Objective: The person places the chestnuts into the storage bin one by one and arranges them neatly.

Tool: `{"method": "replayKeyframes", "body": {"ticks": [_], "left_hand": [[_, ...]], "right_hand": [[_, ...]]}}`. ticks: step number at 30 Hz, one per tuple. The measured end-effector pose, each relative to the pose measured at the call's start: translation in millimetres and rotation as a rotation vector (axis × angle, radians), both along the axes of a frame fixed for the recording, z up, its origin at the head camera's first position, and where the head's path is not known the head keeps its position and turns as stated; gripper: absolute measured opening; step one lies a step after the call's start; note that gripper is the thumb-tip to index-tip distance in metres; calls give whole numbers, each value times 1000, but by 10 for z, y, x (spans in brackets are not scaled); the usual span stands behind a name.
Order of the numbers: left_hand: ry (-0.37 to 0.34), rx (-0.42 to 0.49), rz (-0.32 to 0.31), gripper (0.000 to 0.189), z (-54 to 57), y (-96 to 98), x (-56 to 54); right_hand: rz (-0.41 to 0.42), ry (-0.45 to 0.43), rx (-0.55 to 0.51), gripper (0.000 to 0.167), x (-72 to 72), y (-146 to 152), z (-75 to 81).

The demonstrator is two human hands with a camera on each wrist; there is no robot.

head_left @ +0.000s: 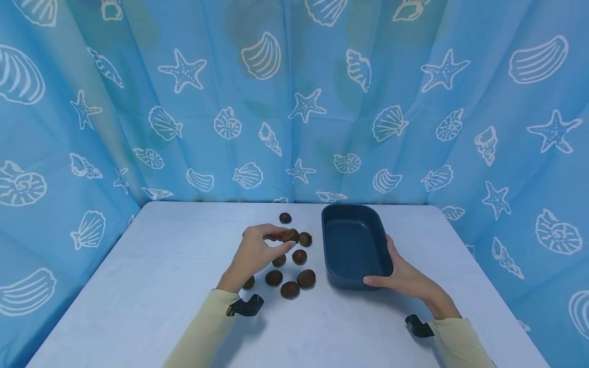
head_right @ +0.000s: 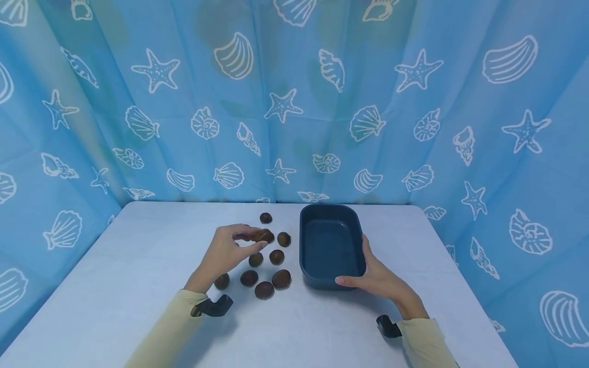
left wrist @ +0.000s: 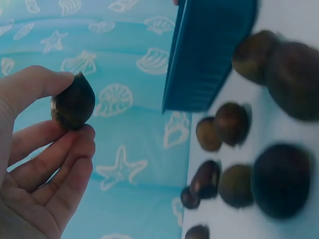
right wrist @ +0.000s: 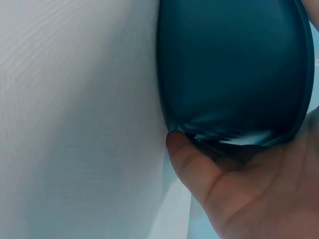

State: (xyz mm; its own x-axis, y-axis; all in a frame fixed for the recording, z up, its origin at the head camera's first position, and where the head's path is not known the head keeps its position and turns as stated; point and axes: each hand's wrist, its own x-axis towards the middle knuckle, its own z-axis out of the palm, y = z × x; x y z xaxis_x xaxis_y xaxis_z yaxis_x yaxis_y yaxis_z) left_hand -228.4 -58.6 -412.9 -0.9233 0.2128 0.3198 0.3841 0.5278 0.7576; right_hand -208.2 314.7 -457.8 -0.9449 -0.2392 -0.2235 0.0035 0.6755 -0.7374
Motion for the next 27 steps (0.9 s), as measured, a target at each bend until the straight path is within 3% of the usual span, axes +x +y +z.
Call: {"method": "replayKeyframes", "body": {"ticks": [5,13,21,27], "left_hand": [[-42,37,-54,34,-6,184,-30],[-14,41,-150,34,26,506,-118],[-23,-16,-220,37,0,888,-157],[-27,-70,-258,40,-100,1152,-142]], "right_hand": [[-4,5,4,135,8,1,-25],[-8,13,14,134,-11,11,-34],[0,-11,10,134,-7,2,9],[8,-4,7,134,-2,15,4]]}}
